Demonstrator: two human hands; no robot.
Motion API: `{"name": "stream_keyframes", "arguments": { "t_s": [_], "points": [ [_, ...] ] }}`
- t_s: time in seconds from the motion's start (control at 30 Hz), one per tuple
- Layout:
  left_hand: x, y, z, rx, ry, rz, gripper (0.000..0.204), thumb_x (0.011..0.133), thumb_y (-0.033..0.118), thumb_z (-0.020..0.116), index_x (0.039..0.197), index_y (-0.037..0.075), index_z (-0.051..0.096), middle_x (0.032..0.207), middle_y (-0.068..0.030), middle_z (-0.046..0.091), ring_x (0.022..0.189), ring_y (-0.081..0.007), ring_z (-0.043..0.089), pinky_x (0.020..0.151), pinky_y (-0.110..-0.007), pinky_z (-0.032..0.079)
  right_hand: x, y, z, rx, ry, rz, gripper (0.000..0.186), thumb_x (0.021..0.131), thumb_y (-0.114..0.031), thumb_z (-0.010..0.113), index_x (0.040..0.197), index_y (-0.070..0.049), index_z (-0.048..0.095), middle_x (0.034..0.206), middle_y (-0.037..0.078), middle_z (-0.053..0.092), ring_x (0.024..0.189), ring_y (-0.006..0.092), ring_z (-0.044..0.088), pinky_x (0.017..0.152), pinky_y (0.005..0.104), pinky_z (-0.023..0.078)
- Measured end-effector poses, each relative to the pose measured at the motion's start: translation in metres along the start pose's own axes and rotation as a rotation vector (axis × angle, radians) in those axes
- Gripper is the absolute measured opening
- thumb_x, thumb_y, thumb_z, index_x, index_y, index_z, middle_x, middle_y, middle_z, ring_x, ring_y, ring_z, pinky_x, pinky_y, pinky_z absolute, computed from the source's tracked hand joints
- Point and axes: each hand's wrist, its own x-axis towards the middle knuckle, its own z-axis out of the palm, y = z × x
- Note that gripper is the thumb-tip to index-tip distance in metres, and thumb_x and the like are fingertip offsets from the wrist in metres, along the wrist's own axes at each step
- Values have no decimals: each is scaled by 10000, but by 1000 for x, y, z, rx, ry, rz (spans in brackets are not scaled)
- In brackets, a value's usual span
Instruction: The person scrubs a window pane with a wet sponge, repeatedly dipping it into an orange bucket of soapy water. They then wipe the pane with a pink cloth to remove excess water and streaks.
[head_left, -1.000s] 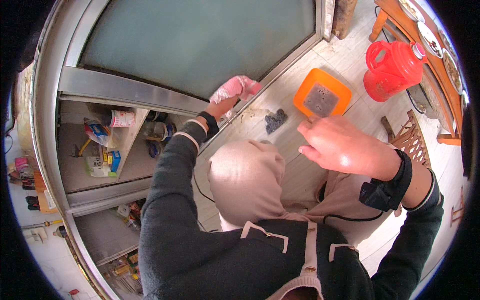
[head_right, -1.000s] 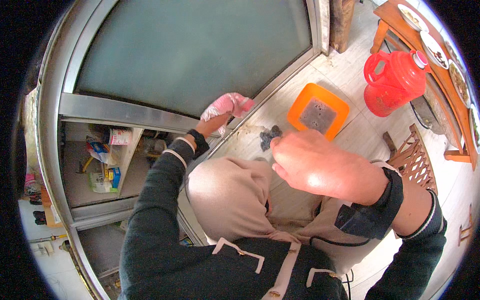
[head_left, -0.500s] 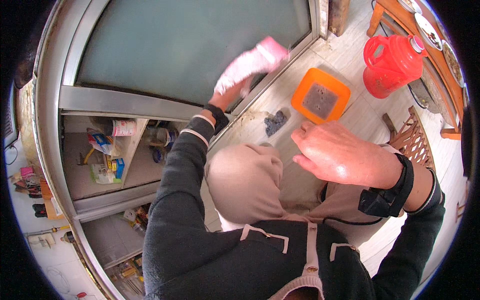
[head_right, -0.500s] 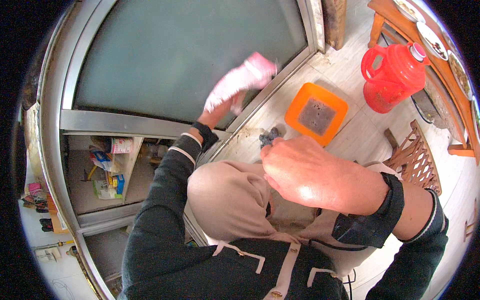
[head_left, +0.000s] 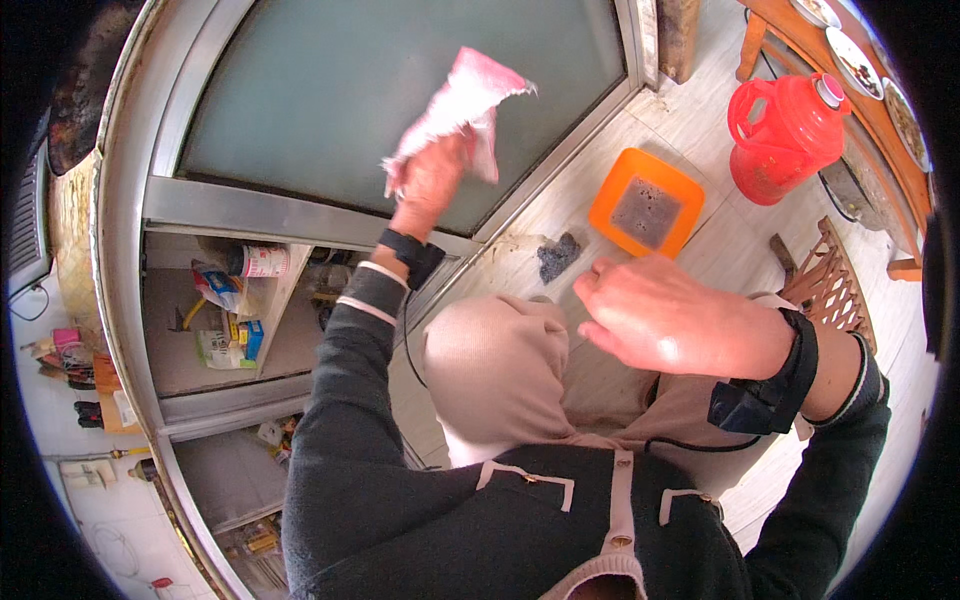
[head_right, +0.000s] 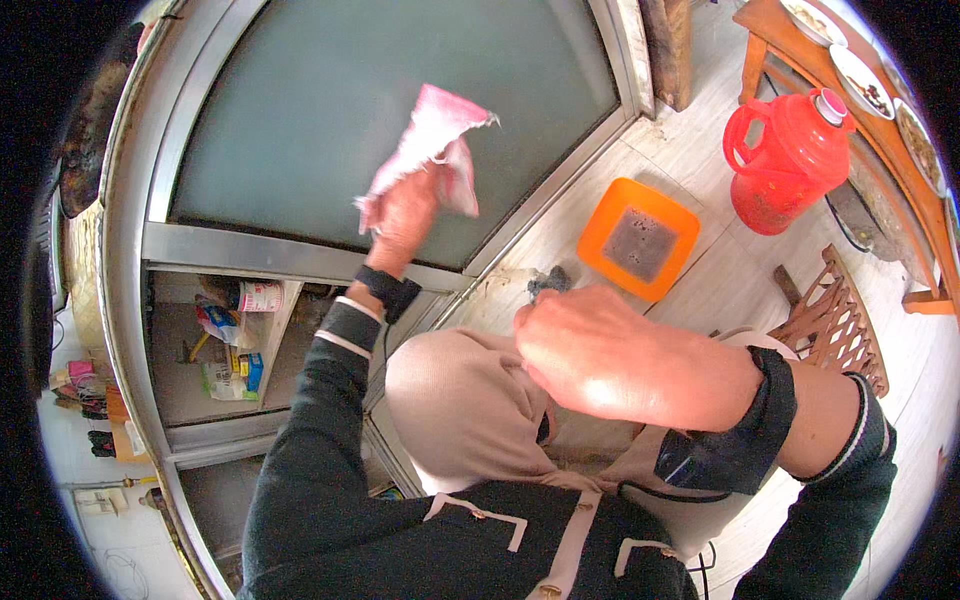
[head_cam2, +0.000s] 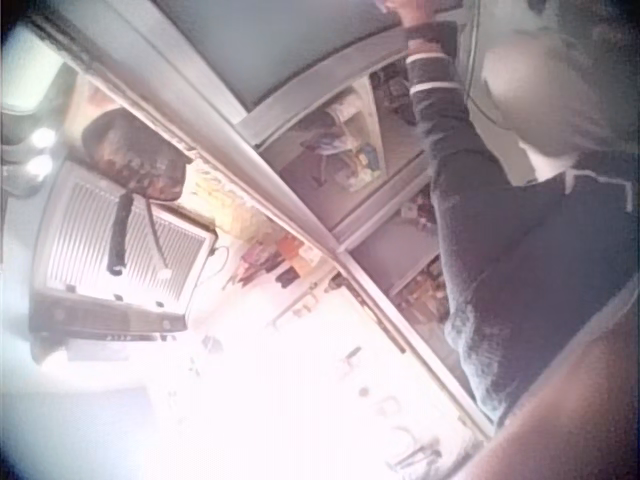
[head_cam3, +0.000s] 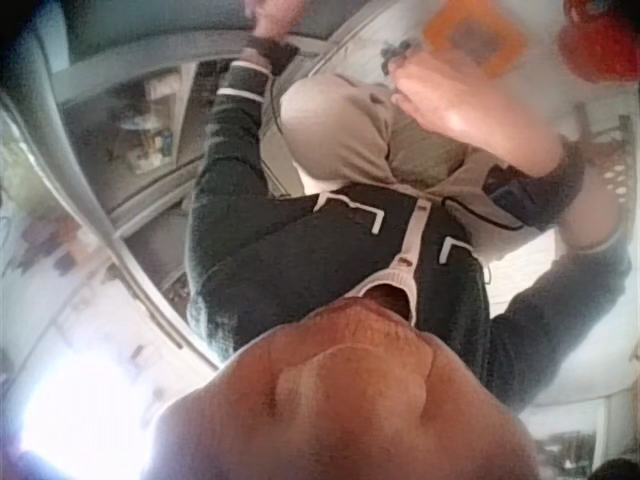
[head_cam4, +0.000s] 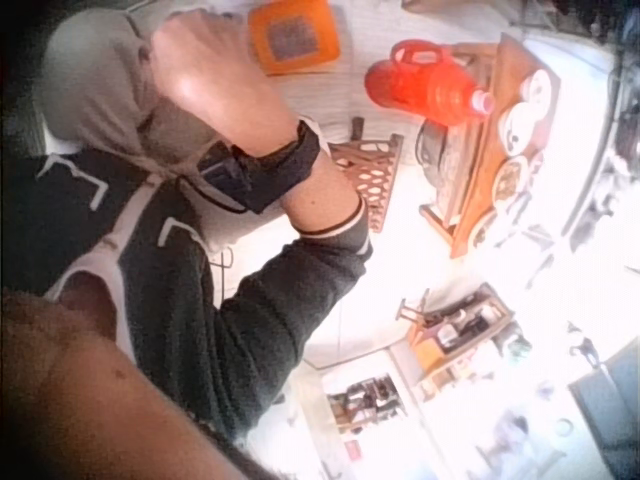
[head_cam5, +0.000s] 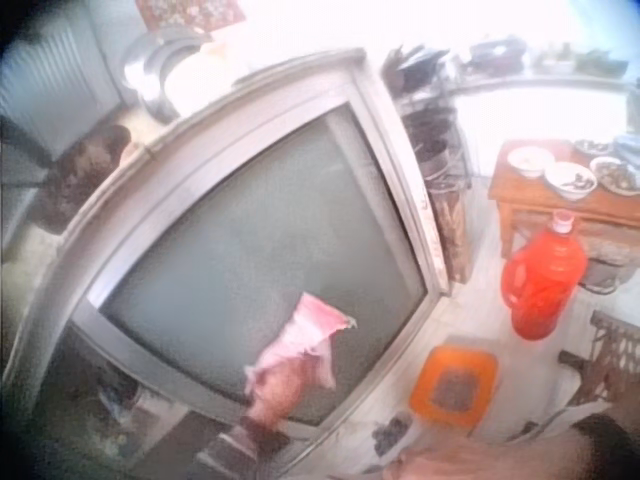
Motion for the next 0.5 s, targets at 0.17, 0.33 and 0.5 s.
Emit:
{"name": "stream_keyframes", "arguments": {
  "t_s": [0.17, 0.33, 0.5],
  "points": [
    [-38, 34, 21, -347, -108, 178, 384, 856, 157, 561, 1222, 42, 543, 1066, -130, 619, 948, -248, 630, 843, -387, 512, -6, 1, 5, 16, 131, -70, 265, 889, -191, 609, 916, 63, 537, 850, 242, 611, 745, 400, 633, 646, 450, 519],
    [7, -51, -55, -324, 17, -53, 457, 852, 161, 572, 1282, 23, 507, 1118, -154, 603, 982, -249, 622, 850, -381, 511, -6, 0, 6, 41, 74, -58, 264, 888, -188, 612, 920, 66, 547, 842, 237, 609, 743, 397, 632, 647, 450, 520],
    [56, -81, -108, -27, 35, -340, 538, 851, 200, 607, 1334, 4, 475, 1136, -178, 611, 1003, -236, 618, 878, -380, 504, -1, 1, 7, 38, 120, -99, 272, 884, -193, 618, 922, 69, 553, 851, 238, 613, 752, 397, 632, 652, 454, 523]
  ]
}}
